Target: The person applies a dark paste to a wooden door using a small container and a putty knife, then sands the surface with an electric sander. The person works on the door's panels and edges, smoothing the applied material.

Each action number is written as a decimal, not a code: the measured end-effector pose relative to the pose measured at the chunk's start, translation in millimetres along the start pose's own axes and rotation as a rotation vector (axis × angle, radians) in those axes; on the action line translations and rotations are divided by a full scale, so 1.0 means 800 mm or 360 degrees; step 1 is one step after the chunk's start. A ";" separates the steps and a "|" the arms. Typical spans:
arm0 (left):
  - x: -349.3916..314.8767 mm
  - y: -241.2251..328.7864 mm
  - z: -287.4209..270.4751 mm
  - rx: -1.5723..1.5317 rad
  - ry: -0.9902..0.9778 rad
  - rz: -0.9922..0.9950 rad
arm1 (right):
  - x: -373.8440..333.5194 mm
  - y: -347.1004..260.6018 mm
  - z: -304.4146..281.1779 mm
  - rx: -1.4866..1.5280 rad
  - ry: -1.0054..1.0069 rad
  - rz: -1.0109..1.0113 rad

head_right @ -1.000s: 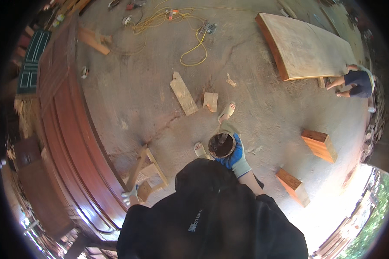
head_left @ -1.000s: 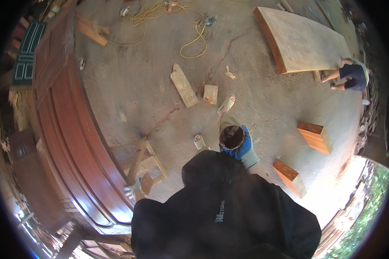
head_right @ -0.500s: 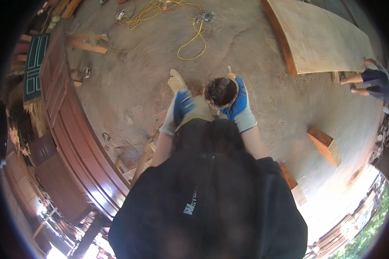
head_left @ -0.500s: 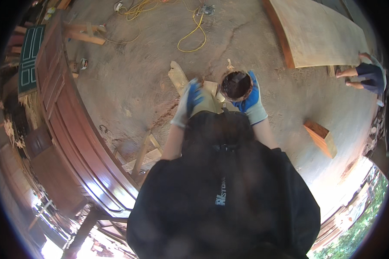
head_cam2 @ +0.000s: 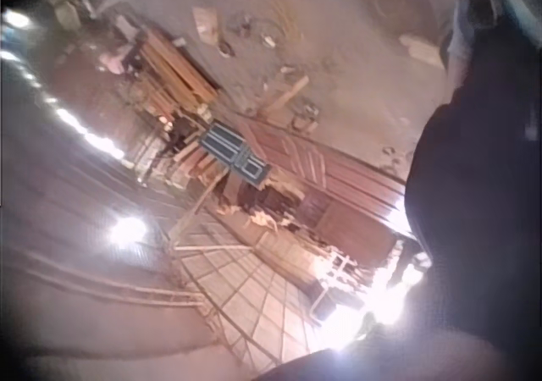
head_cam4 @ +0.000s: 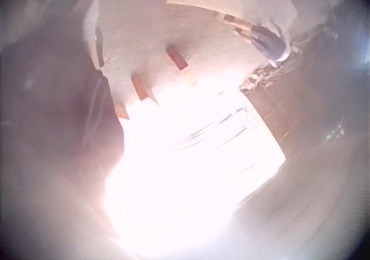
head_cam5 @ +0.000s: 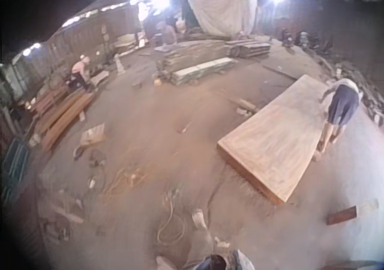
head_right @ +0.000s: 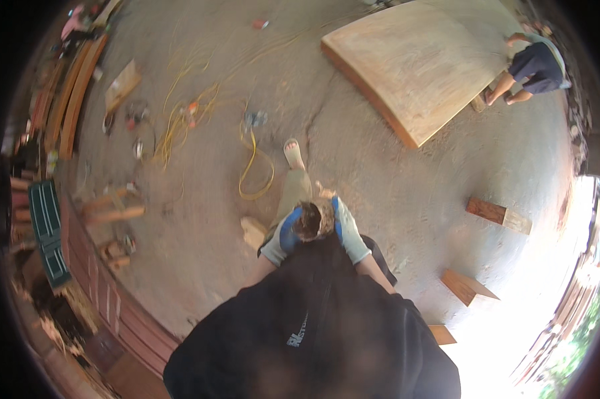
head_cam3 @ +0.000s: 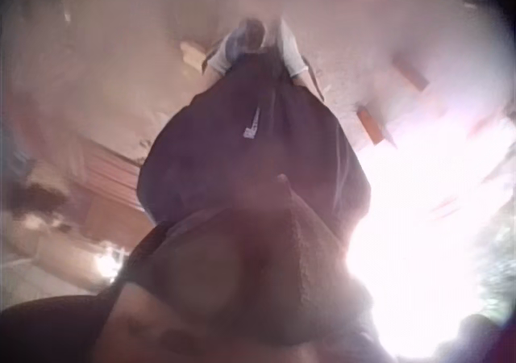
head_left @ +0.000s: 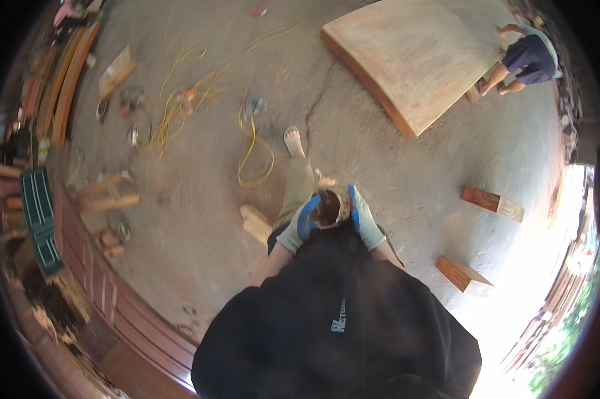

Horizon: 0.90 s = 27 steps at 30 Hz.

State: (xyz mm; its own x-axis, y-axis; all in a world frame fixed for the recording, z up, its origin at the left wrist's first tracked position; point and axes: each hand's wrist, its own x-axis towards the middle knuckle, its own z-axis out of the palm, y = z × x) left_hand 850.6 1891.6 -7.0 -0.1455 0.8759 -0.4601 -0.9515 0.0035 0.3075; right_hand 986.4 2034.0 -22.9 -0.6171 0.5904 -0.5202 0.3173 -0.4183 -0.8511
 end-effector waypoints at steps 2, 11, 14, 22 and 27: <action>0.066 0.054 -0.018 0.0422 -0.0028 0.0115 | 0.064 -0.023 -0.006 -0.0639 -0.0124 -0.0620; 0.288 0.334 0.020 0.0604 0.0311 0.0201 | 0.300 -0.324 0.082 -0.1082 -0.0138 -0.0555; 0.361 0.391 0.059 0.0494 0.0634 -0.0021 | 0.356 -0.395 0.088 -0.0857 -0.0122 0.0163; 0.562 0.443 0.107 0.0985 0.0726 -0.0287 | 0.611 -0.356 -0.034 -0.1791 -0.0163 -0.0706; 0.634 0.433 0.100 0.0947 0.1134 -0.0052 | 0.796 -0.302 -0.115 -0.1340 -0.0233 -0.0063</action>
State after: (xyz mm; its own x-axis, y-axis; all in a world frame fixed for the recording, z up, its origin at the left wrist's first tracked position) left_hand 468.6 2375.5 -67.4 -0.4408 0.3686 -0.8185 -0.6910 0.4426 0.5715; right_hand 582.9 2574.8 -155.1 -0.7074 0.4742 -0.5241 0.6871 0.2872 -0.6674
